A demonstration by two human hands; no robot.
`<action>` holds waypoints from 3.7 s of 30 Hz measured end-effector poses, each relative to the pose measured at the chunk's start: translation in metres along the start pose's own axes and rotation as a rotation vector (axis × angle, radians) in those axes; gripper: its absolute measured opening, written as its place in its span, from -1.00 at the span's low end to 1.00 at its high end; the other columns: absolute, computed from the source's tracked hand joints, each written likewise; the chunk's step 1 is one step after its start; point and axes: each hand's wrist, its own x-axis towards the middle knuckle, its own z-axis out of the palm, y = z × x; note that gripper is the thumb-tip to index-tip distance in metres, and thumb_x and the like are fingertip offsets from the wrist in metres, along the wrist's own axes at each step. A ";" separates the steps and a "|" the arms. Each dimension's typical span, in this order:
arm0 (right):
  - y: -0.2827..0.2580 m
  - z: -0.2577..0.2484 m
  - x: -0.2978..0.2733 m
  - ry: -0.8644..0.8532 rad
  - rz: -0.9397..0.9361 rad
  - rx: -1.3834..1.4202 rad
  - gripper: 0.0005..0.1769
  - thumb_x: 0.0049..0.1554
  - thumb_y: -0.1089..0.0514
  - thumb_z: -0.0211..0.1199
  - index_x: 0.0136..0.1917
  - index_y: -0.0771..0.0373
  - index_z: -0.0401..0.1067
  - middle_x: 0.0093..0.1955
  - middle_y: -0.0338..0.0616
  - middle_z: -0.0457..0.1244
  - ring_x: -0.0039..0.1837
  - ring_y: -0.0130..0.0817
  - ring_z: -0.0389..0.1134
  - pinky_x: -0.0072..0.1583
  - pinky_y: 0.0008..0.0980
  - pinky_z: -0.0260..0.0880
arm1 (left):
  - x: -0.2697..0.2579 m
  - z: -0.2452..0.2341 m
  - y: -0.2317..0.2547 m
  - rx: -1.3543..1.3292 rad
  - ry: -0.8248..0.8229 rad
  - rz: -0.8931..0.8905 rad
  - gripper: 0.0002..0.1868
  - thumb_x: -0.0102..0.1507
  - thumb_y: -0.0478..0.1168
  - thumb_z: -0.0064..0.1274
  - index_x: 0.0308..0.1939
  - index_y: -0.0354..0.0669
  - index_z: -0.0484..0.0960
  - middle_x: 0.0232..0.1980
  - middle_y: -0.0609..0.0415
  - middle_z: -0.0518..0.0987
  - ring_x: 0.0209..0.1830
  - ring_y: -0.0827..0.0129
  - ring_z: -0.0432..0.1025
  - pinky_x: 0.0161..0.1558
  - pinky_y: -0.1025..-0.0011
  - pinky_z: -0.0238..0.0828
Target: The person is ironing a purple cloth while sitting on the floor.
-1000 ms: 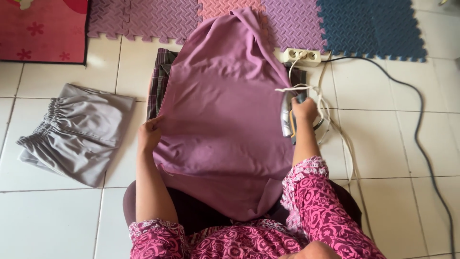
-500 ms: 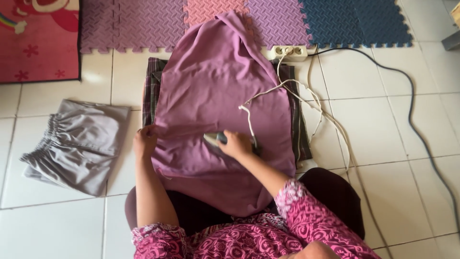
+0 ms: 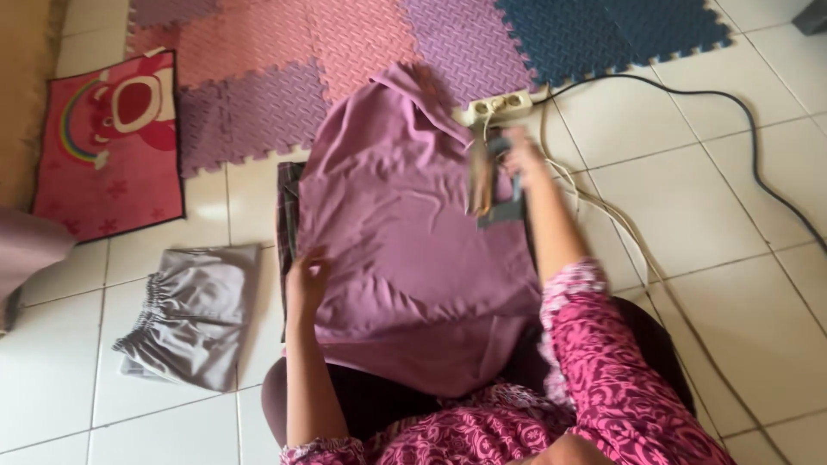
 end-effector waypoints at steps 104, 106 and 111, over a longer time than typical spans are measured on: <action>0.152 -0.093 -0.131 -0.126 0.039 -0.390 -0.57 0.12 -0.14 0.40 0.02 0.25 0.52 -0.07 -0.10 0.43 -0.12 -0.38 0.43 -0.13 -0.41 0.41 | -0.008 -0.006 -0.065 0.125 -0.511 -0.479 -0.37 0.15 0.13 0.32 0.14 -0.26 0.73 -0.02 -0.05 0.70 -0.03 0.22 0.59 0.07 0.20 0.52; 0.175 -0.091 -0.109 0.092 0.048 -0.724 -0.40 0.05 -0.33 0.44 -0.10 0.31 0.57 -0.11 0.02 0.44 -0.10 -0.17 0.45 -0.04 -0.25 0.44 | 0.008 0.028 -0.107 0.407 -0.580 -0.677 -0.32 0.09 0.12 0.32 0.13 -0.31 0.77 0.03 -0.19 0.72 0.02 0.05 0.67 0.05 0.14 0.63; 0.168 -0.068 -0.126 0.217 0.043 -1.019 -0.25 -0.11 -0.48 0.47 -0.24 0.32 0.60 -0.17 0.08 0.45 -0.09 0.01 0.48 0.04 -0.15 0.45 | -0.014 0.039 -0.107 0.512 -0.348 -0.791 -0.11 0.01 0.25 0.44 0.26 -0.20 0.56 0.26 -0.09 0.56 0.27 0.10 0.46 0.16 0.11 0.46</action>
